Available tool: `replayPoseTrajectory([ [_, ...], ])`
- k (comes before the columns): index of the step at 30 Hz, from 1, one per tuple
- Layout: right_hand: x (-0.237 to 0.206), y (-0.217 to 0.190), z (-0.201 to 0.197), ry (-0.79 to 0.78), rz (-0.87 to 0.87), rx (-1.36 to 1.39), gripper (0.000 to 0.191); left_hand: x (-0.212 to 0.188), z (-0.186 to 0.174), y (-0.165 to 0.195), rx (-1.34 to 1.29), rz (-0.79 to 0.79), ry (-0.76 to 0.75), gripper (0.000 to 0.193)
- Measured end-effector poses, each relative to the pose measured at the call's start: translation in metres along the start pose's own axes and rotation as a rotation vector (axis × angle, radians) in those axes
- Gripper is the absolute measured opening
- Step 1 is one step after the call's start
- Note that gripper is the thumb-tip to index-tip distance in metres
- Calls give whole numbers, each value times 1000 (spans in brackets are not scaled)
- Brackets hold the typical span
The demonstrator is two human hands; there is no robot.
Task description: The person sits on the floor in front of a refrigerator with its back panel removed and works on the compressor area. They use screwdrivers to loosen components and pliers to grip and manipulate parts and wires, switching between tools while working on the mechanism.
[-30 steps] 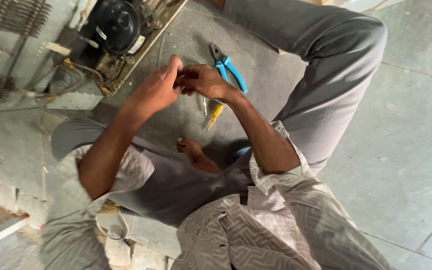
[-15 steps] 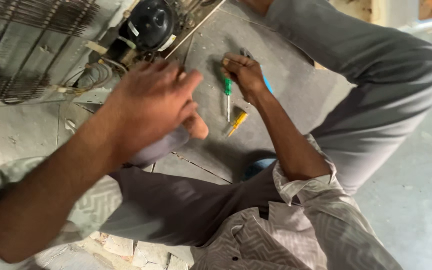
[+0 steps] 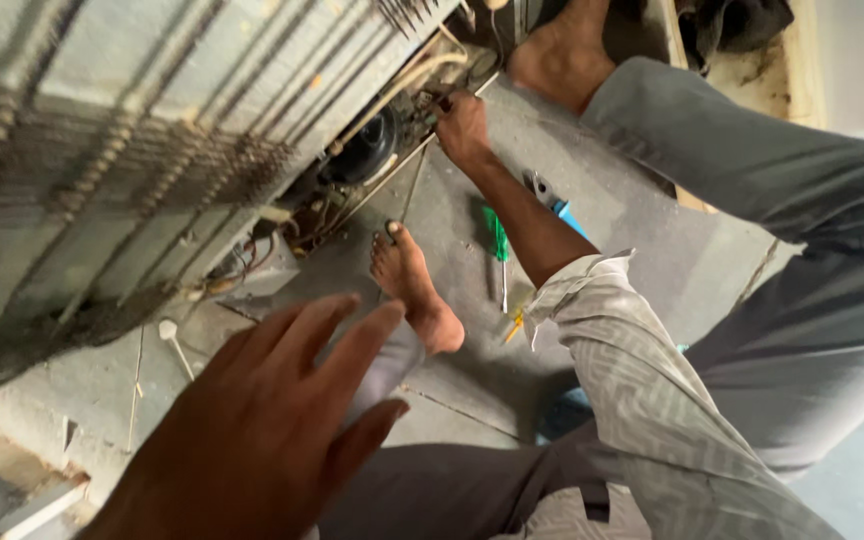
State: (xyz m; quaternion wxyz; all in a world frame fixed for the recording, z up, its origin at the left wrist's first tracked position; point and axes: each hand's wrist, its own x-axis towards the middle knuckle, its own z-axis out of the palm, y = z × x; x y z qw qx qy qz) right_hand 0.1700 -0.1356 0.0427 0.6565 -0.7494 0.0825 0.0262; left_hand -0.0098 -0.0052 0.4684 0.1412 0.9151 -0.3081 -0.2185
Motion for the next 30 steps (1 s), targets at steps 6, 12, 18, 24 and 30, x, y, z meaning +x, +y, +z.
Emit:
replayPoseTrajectory([
  [6, 6, 4, 0, -18, -169, -214, 36, -19, 19, -14, 91, 13, 7, 65],
  [12, 27, 19, 18, -67, -349, -380, 25, -20, 24, -11, 95, 117, 65, 62],
  [18, 30, 24, 25, -82, -304, -411, 24, -24, 24, -14, 76, 76, 32, 64],
  [24, 27, 27, 24, -153, -217, -428, 26, -28, 24, -17, 90, 48, 15, 65],
  [30, 32, 33, 25, -162, -348, -548, 24, -32, 25, -16, 93, 56, 5, 66],
])
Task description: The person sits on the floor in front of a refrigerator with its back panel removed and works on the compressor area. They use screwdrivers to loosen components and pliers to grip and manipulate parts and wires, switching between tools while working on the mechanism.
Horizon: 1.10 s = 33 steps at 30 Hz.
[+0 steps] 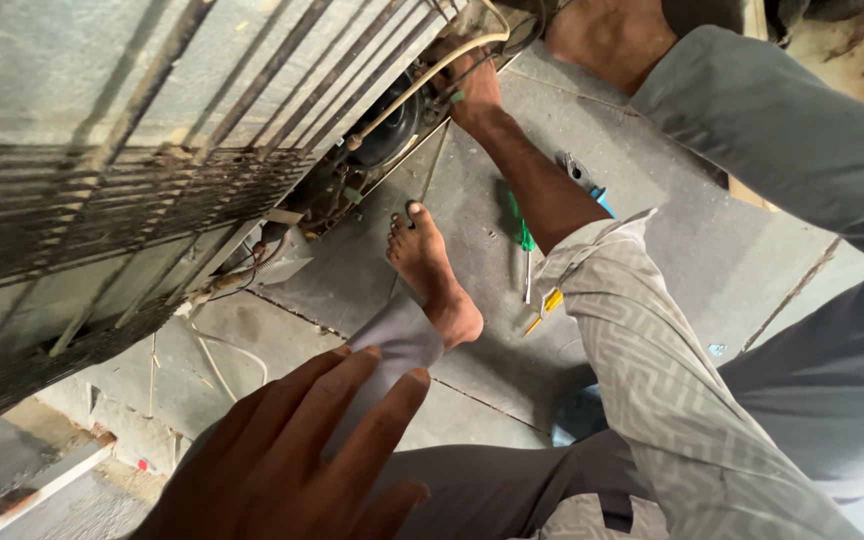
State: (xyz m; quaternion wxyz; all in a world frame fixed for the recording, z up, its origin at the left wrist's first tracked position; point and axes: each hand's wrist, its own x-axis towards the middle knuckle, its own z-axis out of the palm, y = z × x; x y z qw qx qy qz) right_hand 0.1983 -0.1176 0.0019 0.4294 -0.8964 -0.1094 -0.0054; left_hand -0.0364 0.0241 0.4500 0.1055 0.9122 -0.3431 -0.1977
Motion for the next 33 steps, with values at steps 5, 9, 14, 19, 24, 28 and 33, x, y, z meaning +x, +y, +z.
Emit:
replayPoseTrajectory([
  [5, 2, 1, 0, 37, -98, 50, 20, -7, 3, -1, -14, -28, -18, 69],
  [9, 13, -2, -1, -87, 134, 413, 13, -14, 8, -2, 6, -22, -16, 69],
  [14, 34, 5, 2, -176, 340, 557, 17, -20, 15, -3, -21, -108, -52, 72],
  [19, 37, 8, 4, 100, 89, 237, 31, -18, 15, -1, -34, -119, -48, 73],
  [24, 41, 2, -3, -176, 275, 213, 19, -3, 11, 2, -109, -105, -169, 73],
  [28, 41, 2, -10, -163, 44, 234, 17, 10, 6, -3, -190, -113, -237, 69],
  [33, 30, 9, -1, -195, 310, 857, 14, 8, 2, -15, -240, -223, -304, 69],
])
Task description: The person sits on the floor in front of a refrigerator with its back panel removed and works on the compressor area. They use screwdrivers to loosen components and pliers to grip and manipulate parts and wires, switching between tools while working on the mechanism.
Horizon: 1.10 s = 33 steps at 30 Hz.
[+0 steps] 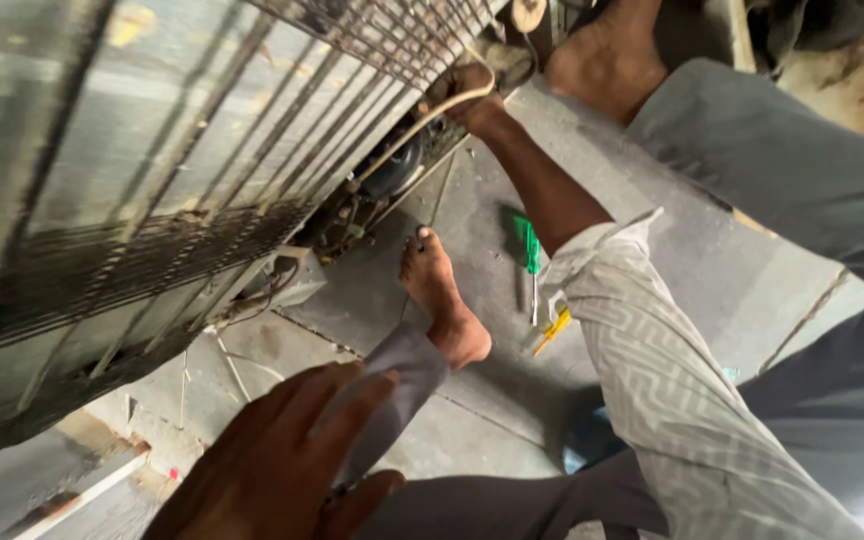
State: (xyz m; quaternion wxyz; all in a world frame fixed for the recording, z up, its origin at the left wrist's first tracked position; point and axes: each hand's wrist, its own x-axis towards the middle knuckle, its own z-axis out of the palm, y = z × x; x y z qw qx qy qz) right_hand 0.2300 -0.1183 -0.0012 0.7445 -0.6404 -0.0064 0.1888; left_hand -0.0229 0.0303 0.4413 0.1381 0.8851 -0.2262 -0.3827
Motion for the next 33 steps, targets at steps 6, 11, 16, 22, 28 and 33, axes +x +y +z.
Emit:
replayPoseTrajectory([
  [6, 4, 2, 9, 178, 171, -392, 23, -15, 13, -14, 69, 78, 114, 73],
  [11, 1, -4, 7, 218, 97, -512, 26, -18, 13, -10, 135, 65, 232, 73],
  [16, -1, 0, 6, 176, 124, -556, 26, -9, 1, -11, 8, 49, 116, 72],
  [22, -16, 9, 6, -14, -8, 456, 29, 0, -5, -6, 52, -12, 82, 70],
  [28, -100, 5, -40, -53, -710, -1295, 53, 9, -9, 10, 90, -111, 14, 62],
  [33, -181, -5, -87, -6, -524, -1326, 65, 24, -11, 13, 52, -73, 2, 60],
])
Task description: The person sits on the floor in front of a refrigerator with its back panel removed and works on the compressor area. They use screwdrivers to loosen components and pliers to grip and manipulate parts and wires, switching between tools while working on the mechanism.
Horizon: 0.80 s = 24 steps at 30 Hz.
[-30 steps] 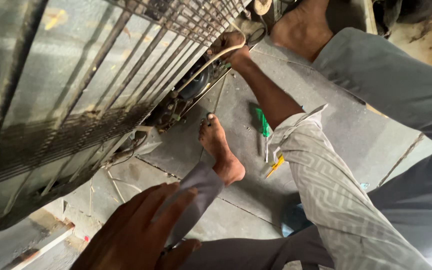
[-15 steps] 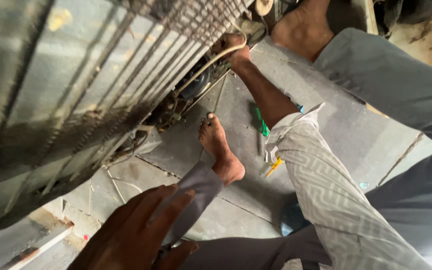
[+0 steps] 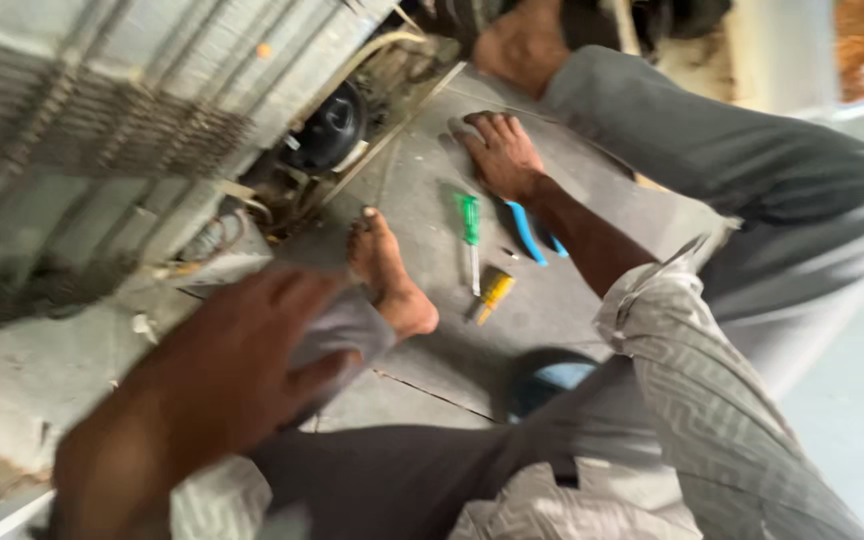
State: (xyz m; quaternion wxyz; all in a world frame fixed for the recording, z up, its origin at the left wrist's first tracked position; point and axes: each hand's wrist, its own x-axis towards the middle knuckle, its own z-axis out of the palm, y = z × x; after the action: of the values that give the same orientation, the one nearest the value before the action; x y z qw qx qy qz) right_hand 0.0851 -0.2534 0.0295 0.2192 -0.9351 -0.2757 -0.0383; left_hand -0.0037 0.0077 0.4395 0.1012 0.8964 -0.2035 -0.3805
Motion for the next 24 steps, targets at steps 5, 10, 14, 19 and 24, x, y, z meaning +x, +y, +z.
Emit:
replayPoseTrajectory([
  [5, -69, -1, -21, 45, 375, 74, 46, 53, 7, 1, 127, 95, 26, 53],
  [10, -76, -19, -18, -70, 669, 83, 63, 160, 89, -33, 283, 179, 16, 47],
  [14, -82, -40, -20, -296, 790, 113, 85, 248, 178, -88, 418, 172, 56, 22],
  [19, -97, -44, -13, -386, 855, 128, 100, 336, 238, -89, -47, -86, 280, 37],
  [24, -100, -40, 1, -314, 855, 152, 84, 332, 250, -81, -184, -205, 346, 52],
])
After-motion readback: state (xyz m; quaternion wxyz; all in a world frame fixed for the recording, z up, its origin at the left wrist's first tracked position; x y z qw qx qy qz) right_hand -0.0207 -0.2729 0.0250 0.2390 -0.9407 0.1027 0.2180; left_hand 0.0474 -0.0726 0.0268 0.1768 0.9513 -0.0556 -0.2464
